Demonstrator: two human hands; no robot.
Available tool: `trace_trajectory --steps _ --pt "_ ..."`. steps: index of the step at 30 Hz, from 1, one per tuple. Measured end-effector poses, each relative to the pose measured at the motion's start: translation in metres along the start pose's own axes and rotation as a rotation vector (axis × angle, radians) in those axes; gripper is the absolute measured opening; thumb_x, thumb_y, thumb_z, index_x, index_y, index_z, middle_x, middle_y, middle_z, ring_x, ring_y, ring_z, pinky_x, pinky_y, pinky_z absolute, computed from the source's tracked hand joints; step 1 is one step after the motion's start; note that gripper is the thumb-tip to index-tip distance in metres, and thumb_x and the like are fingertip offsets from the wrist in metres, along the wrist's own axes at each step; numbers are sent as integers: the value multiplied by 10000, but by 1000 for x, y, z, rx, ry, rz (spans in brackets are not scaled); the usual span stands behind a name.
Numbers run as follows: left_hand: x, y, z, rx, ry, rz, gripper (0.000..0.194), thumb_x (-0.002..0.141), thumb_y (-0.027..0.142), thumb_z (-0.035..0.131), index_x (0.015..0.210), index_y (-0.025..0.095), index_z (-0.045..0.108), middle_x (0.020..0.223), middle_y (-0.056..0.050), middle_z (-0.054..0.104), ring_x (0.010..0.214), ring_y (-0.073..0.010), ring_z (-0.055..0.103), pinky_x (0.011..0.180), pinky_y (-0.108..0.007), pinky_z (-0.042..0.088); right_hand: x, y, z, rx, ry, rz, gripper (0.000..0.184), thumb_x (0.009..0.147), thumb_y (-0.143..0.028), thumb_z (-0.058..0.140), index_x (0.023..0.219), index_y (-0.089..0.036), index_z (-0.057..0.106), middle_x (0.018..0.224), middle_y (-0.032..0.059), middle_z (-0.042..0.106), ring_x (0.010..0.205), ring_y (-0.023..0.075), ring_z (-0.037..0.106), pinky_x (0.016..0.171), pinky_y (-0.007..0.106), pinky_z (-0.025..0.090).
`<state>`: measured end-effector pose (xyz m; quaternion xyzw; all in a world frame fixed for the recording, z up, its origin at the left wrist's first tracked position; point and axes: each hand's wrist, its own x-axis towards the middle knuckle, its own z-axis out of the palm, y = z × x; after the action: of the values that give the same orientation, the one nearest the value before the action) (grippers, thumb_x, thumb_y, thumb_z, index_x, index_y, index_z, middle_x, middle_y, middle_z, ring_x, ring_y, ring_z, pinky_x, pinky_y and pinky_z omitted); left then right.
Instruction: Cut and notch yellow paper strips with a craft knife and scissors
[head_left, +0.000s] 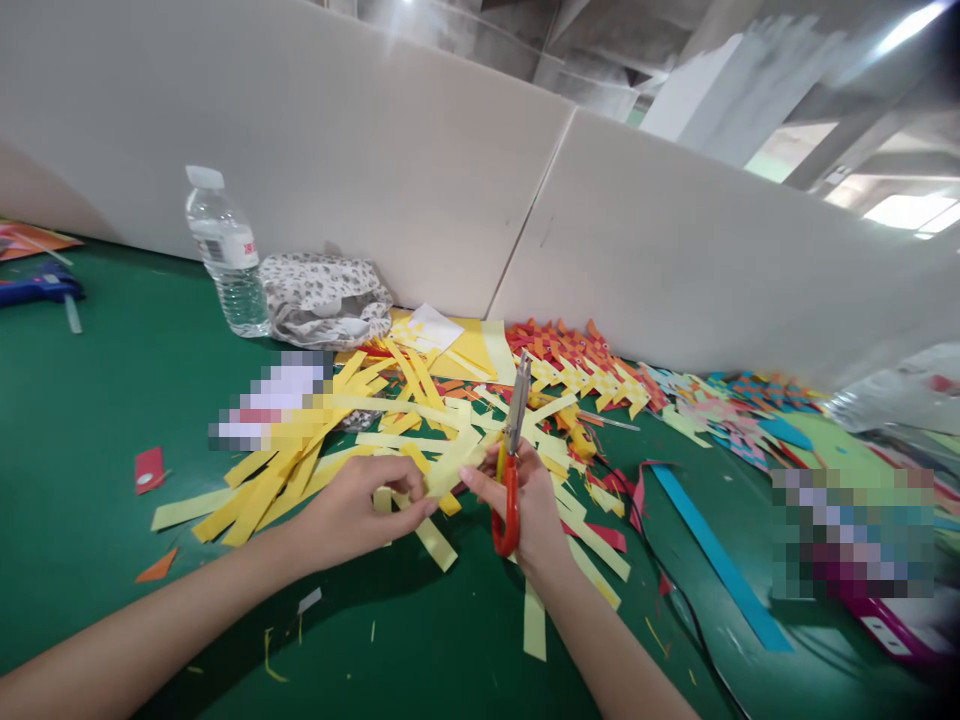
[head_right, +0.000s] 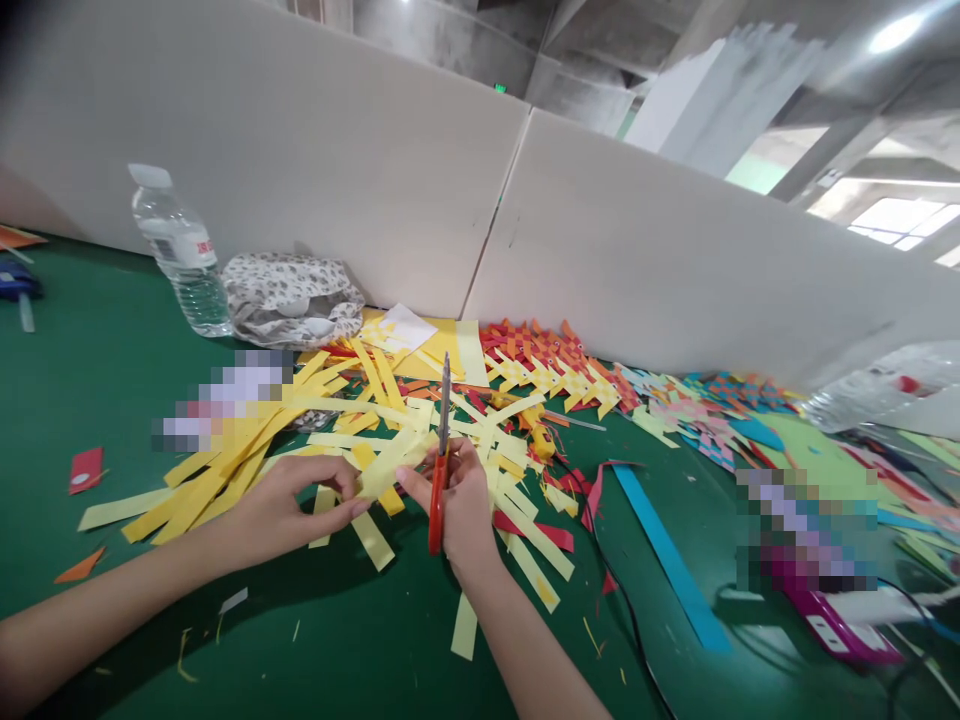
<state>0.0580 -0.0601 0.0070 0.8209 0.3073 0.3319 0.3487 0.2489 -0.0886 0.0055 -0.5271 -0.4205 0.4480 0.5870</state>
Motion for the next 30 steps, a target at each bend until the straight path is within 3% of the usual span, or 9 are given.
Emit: trace_trajectory --steps 4,9,14,19,30 --pt "0 4 3 -392 -34 -279 200 756 289 617 655 191 476 655 40 515 586 -95 535 534 -195 428 -1 -4 3 1 20 35 436 510 -208 826 780 -223 484 701 -66 566 616 122 584 550 245 493" --pt "0 -3 2 -770 -99 -394 240 736 262 646 639 192 438 669 44 549 745 -153 647 699 -263 475 -3 -9 5 49 15 137 422 511 -240 829 767 -214 494 681 -69 576 596 126 622 592 265 537" --pt "1 -6 2 -805 -152 -422 244 723 237 660 641 191 435 696 41 577 733 -135 638 716 -268 472 -5 -9 4 111 7 110 444 507 -210 823 798 -224 488 658 -86 570 565 120 630 610 266 534" --pt "3 -7 6 -657 -13 -435 294 673 238 715 652 195 425 675 69 537 628 -82 562 597 -203 444 -5 -7 3 65 17 74 454 504 -182 813 814 -228 485 647 -87 542 569 122 613 617 274 521" --pt "4 -4 3 -730 -20 -478 297 686 240 710 646 201 419 700 46 607 821 -132 636 804 -300 499 -4 -9 3 101 104 13 403 542 -203 793 784 -232 472 724 -74 522 598 108 590 639 283 522"
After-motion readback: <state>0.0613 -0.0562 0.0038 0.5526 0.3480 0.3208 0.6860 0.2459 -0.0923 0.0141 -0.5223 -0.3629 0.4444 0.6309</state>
